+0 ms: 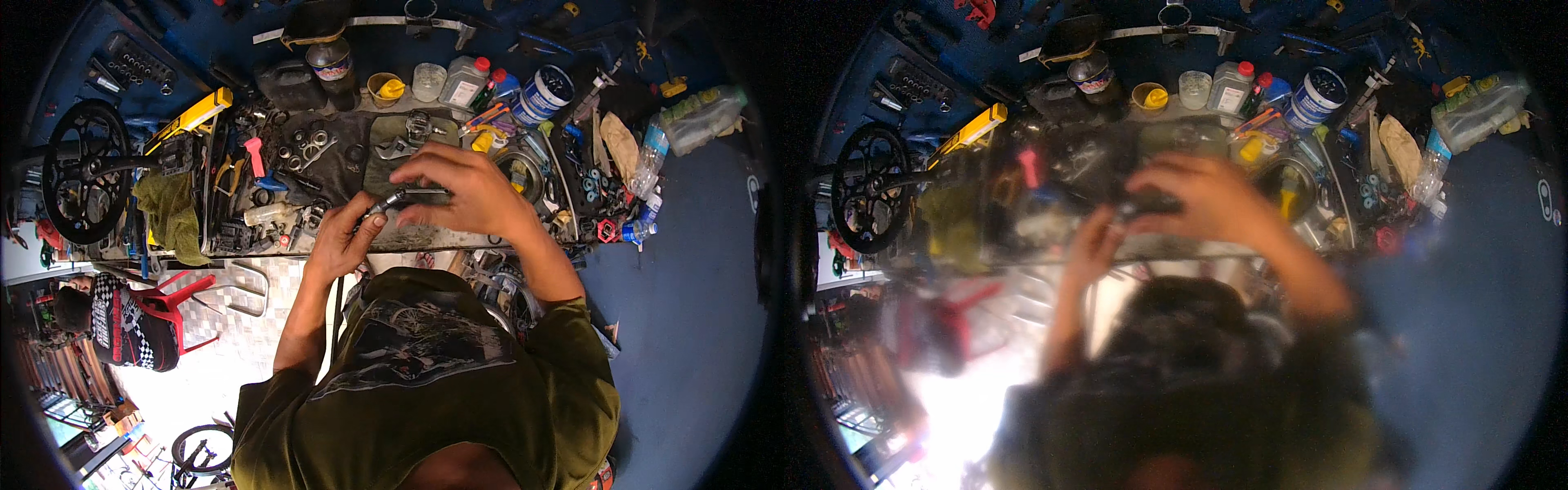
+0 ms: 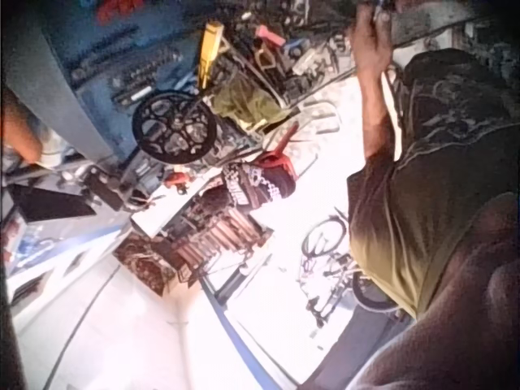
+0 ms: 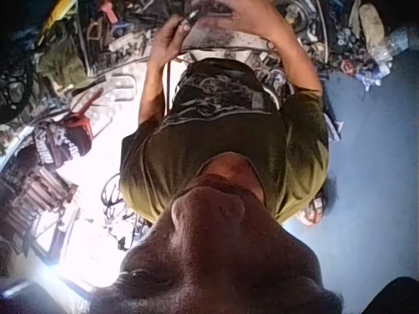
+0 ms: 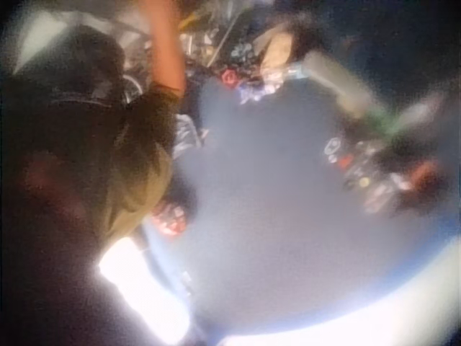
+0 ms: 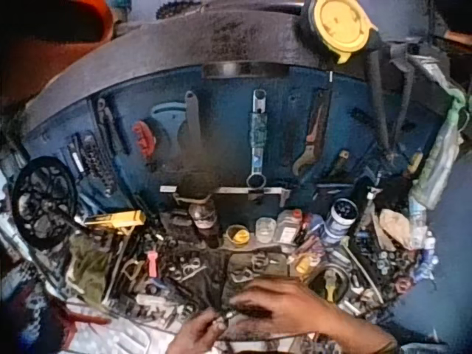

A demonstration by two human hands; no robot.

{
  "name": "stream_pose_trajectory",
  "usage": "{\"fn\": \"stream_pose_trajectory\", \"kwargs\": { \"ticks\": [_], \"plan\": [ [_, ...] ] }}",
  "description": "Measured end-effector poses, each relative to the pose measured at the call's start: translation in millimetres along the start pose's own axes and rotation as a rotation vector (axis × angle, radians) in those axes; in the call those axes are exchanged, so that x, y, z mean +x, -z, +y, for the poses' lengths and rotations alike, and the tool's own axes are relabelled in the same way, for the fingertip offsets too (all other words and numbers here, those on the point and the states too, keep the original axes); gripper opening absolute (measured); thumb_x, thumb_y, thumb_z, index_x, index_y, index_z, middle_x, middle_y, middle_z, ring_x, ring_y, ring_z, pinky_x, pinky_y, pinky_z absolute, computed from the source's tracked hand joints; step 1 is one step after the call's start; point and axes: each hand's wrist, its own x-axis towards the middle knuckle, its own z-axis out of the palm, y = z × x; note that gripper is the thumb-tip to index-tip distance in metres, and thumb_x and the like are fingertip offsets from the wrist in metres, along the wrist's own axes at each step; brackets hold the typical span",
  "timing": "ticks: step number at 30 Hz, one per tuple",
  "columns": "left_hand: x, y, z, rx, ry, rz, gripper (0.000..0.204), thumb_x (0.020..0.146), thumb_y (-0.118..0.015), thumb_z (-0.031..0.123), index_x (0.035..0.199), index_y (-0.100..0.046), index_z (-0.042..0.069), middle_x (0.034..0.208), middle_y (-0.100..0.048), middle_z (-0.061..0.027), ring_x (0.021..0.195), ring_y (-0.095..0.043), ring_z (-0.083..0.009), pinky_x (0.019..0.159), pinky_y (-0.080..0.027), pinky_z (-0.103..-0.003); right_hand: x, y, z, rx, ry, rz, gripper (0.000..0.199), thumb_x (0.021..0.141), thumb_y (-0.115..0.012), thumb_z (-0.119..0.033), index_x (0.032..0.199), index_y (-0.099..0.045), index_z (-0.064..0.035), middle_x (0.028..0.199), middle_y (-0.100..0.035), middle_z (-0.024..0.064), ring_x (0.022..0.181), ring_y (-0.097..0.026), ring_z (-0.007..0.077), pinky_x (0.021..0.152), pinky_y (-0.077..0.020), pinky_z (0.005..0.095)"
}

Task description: The person assembles a small mechanical component at a cluttered workbench. They repeatedly attach and detach a cylindrical metal piece, using a wrench to tighten and loosen it, and handle a small black ring during the process.

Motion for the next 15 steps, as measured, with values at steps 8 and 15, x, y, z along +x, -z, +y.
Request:
{"fn": "stream_pose_trajectory", "kwargs": {
  "ticks": [8,15],
  "plan": [
    [6.8,11.7,20.3,0.133,-0.025,-0.08,0.023,0.096,-0.063,0.026,0.099,-0.059,0.004,0.072,-0.057,-0.0166,0.066,-0.059,-0.0386,0.059,-0.044,-0.042,5.7,13.8,-21.3,-0.185,0.197,-0.076,0.026,0.08,-0.078,-0.024,0.097,-0.066,-0.0086,0.093,-0.063,0.0061,0.086,-0.066,0.0267,0.068,-0.0542,0.0377],
    [7.1,14.5,29.0,0.239,-0.097,-0.076,0.027,0.094,-0.066,0.03,0.095,-0.059,0.004,0.071,-0.056,-0.0165,0.068,-0.059,-0.0393,0.058,-0.044,-0.043,9.2,21.5,-29.1,-0.245,0.177,-0.172,0.026,0.082,-0.076,-0.028,0.085,-0.061,-0.007,0.083,-0.057,0.0063,0.078,-0.062,0.0269,0.062,-0.0497,0.0405]
  ]
}}
